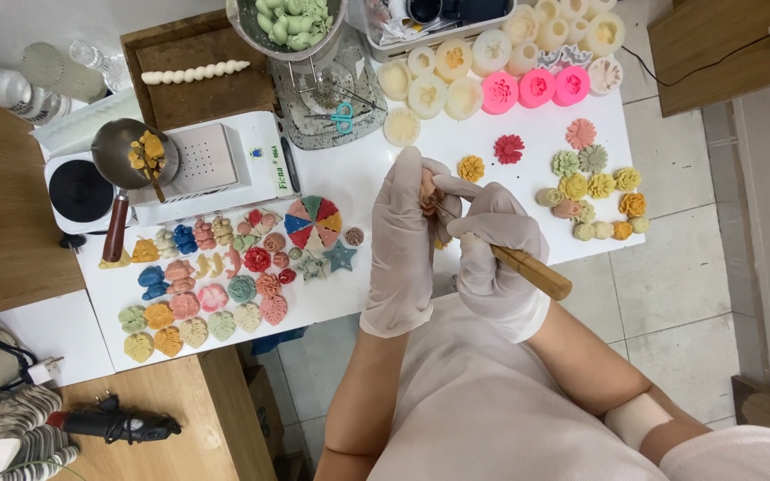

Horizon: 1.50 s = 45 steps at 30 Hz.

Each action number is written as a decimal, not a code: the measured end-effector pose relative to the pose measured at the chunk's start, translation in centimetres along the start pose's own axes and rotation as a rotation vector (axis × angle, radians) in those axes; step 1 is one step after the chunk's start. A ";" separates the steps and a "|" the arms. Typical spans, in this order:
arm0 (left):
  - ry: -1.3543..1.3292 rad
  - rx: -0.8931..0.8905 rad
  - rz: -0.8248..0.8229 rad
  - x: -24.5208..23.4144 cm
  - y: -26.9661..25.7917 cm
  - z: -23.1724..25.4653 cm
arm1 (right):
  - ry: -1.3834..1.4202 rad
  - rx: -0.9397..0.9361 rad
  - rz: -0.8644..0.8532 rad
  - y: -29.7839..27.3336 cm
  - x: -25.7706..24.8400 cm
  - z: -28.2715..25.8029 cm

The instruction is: Assembling and detailing small decorative wax or soap roses using various tools.

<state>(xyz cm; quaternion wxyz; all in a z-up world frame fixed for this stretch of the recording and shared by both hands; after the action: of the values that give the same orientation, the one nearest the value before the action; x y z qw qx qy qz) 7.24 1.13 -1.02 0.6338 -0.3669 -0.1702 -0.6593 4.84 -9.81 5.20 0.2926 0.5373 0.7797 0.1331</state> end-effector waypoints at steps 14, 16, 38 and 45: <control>-0.407 -0.007 -0.103 -2.3 2.3 -2.4 | -0.011 0.067 0.071 1.3 -1.7 -1.2; -0.612 -0.125 -0.085 -1.9 1.8 -2.4 | 0.133 -0.023 0.254 0.8 -3.5 -1.3; -0.999 -0.027 -0.438 -2.2 1.4 -3.2 | -0.278 0.508 -0.251 -4.9 1.3 18.4; -0.516 0.119 -0.068 -3.7 -0.8 -1.9 | 0.092 0.683 -0.629 -9.1 8.9 27.7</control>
<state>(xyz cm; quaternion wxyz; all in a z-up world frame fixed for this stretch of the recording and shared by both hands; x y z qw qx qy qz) 5.68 2.57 -4.75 0.5677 -0.4788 -0.3767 -0.5536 12.30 -8.13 -24.31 0.0904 0.3341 0.9160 -0.2027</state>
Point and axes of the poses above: each hand's wrist, its own y-axis towards the middle knuckle, its own x-axis out of the palm, z = x × y, the point moved 8 cm from there along y, towards the middle knuckle, and after that the axes turned 13 degrees about -z, right-handed, at the moved point
